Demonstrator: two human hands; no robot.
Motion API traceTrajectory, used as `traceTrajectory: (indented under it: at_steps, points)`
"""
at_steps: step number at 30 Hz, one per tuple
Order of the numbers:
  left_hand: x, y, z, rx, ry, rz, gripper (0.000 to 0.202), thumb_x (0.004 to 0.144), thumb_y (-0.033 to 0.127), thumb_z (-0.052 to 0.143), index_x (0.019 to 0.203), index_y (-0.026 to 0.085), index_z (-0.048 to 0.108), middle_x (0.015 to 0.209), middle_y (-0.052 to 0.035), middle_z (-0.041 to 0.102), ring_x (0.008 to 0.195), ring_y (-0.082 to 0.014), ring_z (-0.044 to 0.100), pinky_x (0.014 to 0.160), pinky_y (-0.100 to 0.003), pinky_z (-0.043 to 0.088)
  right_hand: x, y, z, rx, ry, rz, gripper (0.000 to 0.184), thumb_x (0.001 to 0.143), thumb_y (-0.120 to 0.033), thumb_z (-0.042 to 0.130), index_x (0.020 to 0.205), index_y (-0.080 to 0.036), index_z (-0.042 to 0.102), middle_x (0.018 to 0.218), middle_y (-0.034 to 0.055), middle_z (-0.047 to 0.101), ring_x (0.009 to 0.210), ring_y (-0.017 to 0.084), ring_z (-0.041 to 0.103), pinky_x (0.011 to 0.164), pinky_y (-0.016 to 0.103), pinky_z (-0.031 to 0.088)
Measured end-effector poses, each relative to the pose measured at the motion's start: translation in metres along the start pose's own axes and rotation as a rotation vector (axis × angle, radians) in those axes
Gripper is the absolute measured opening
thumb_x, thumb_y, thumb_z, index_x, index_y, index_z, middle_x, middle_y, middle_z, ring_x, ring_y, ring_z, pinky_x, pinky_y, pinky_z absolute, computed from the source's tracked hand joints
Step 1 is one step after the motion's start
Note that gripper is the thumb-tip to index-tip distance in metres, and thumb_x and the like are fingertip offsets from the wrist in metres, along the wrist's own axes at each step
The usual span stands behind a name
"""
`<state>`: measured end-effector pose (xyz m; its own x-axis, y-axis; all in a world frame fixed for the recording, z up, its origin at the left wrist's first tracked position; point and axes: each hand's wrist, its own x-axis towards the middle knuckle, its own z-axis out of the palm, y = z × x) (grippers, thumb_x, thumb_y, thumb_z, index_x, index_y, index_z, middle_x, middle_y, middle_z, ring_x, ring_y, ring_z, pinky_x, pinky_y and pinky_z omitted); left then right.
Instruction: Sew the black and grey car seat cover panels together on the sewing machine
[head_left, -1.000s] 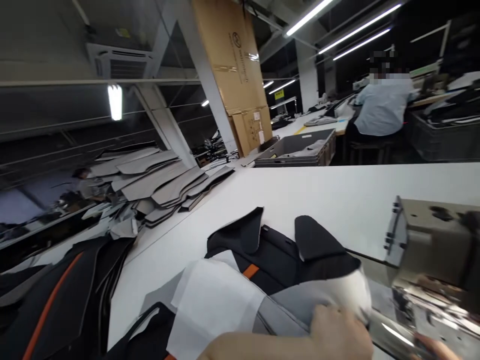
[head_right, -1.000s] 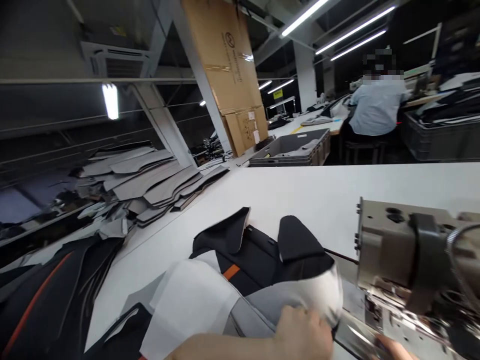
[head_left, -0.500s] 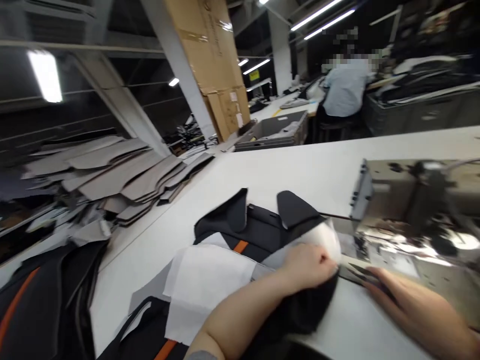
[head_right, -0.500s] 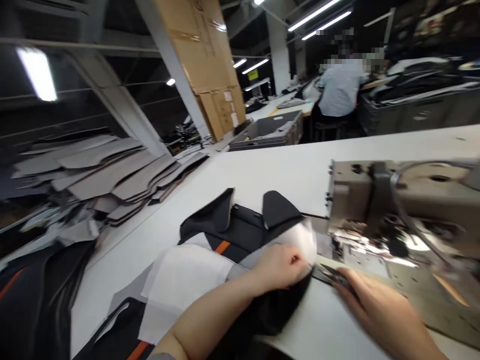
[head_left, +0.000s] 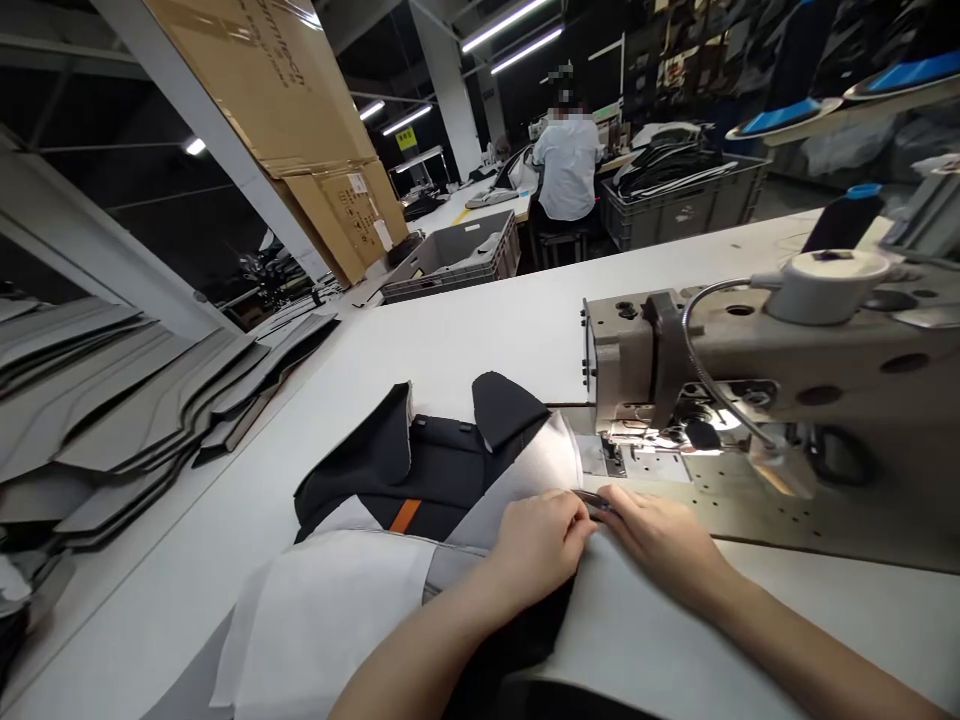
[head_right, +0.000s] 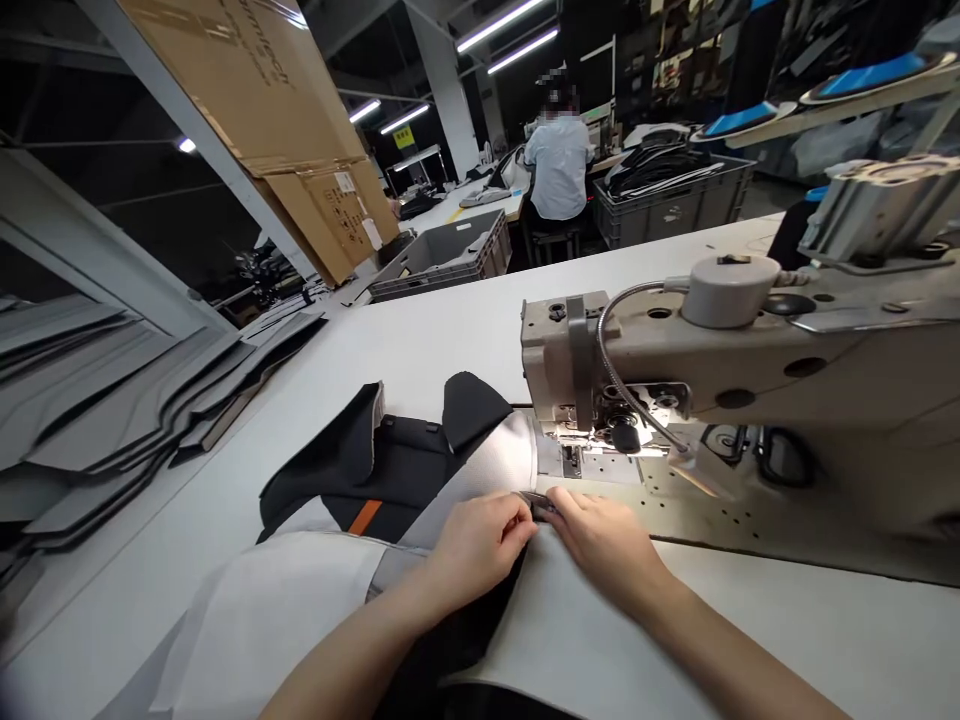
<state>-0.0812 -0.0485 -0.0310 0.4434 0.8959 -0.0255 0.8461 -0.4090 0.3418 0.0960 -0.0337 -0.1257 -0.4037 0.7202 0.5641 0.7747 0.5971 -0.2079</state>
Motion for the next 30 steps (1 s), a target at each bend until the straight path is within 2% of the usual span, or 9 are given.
traceTrajectory:
  at_steps: [5,8,10,13,15,17,19,23,30]
  points:
    - [-0.005,0.007,-0.034,0.121,-0.212,0.292,0.013,0.093,0.03,0.051,0.09,0.022,0.062,0.091,0.0025,0.064,0.082,-0.013,0.059,0.066,-0.022,0.04,-0.044,0.043,-0.026,-0.17,0.036,0.061,0.032,0.096,-0.042,0.034,0.104,-0.02,0.056,0.08,0.0062,0.062,0.07,0.021,0.058,0.064,0.034,0.041]
    - [0.009,-0.001,-0.056,0.28,-0.143,0.409,0.02,0.095,0.027,0.044,0.107,0.021,0.06,0.113,-0.0021,0.061,0.104,-0.0166,0.055,0.085,-0.025,0.041,-0.076,0.081,-0.045,-0.324,0.046,0.16,0.042,0.092,-0.046,0.034,0.114,-0.018,0.057,0.097,0.0145,0.061,0.084,0.032,0.057,0.074,0.047,0.042]
    - [0.025,-0.016,-0.058,0.435,-0.054,0.447,0.029,0.095,0.027,0.042,0.12,0.02,0.054,0.132,-0.0056,0.051,0.124,-0.0217,0.042,0.101,-0.033,0.034,-0.085,0.098,-0.055,-0.399,0.061,0.228,0.04,0.09,-0.043,0.037,0.109,-0.016,0.059,0.11,0.0185,0.058,0.092,0.037,0.056,0.078,0.051,0.042]
    - [0.046,-0.04,-0.043,0.575,-0.009,0.479,0.043,0.093,0.032,0.044,0.133,0.017,0.043,0.147,-0.0054,0.033,0.138,-0.0258,0.021,0.112,-0.042,0.018,-0.07,0.1,-0.062,-0.427,0.117,0.24,0.032,0.089,-0.034,0.042,0.104,-0.013,0.061,0.128,0.0192,0.049,0.107,0.039,0.051,0.092,0.054,0.039]
    - [0.051,-0.051,-0.026,0.598,0.009,0.48,0.043,0.092,0.033,0.043,0.13,0.014,0.046,0.15,-0.0058,0.028,0.139,-0.026,0.017,0.114,-0.042,0.013,-0.05,0.091,-0.059,-0.412,0.152,0.204,0.032,0.09,-0.029,0.041,0.108,-0.012,0.06,0.13,0.0197,0.046,0.115,0.038,0.047,0.101,0.055,0.033]
    - [0.048,-0.056,-0.011,0.599,0.033,0.449,0.037,0.092,0.033,0.041,0.119,0.011,0.054,0.146,-0.0093,0.034,0.137,-0.0267,0.022,0.113,-0.041,0.017,-0.031,0.083,-0.052,-0.398,0.164,0.177,0.032,0.091,-0.027,0.038,0.108,-0.01,0.059,0.126,0.0207,0.048,0.118,0.035,0.046,0.105,0.054,0.029]
    - [0.043,-0.058,-0.001,0.585,0.031,0.352,0.034,0.093,0.035,0.039,0.107,0.012,0.06,0.13,-0.0113,0.051,0.123,-0.027,0.04,0.103,-0.042,0.033,-0.019,0.08,-0.042,-0.418,0.164,0.196,0.03,0.09,-0.029,0.038,0.1,-0.009,0.059,0.116,0.0208,0.053,0.115,0.033,0.048,0.104,0.053,0.031]
    - [0.039,-0.053,0.004,0.55,0.007,0.234,0.039,0.093,0.036,0.04,0.126,0.018,0.051,0.102,-0.0068,0.059,0.091,-0.0237,0.05,0.075,-0.037,0.045,-0.016,0.084,-0.026,-0.469,0.199,0.206,0.026,0.089,-0.032,0.04,0.087,-0.013,0.057,0.103,0.0181,0.057,0.11,0.033,0.05,0.102,0.058,0.028]
    - [0.054,-0.027,0.015,0.547,0.034,0.218,0.038,0.092,0.032,0.038,0.124,0.017,0.052,0.135,-0.0074,0.043,0.095,-0.0248,0.048,0.08,-0.037,0.045,-0.016,0.079,-0.026,-0.406,0.153,0.226,0.025,0.09,-0.021,0.036,0.088,-0.014,0.06,0.093,0.0137,0.061,0.103,0.035,0.055,0.095,0.068,0.026]
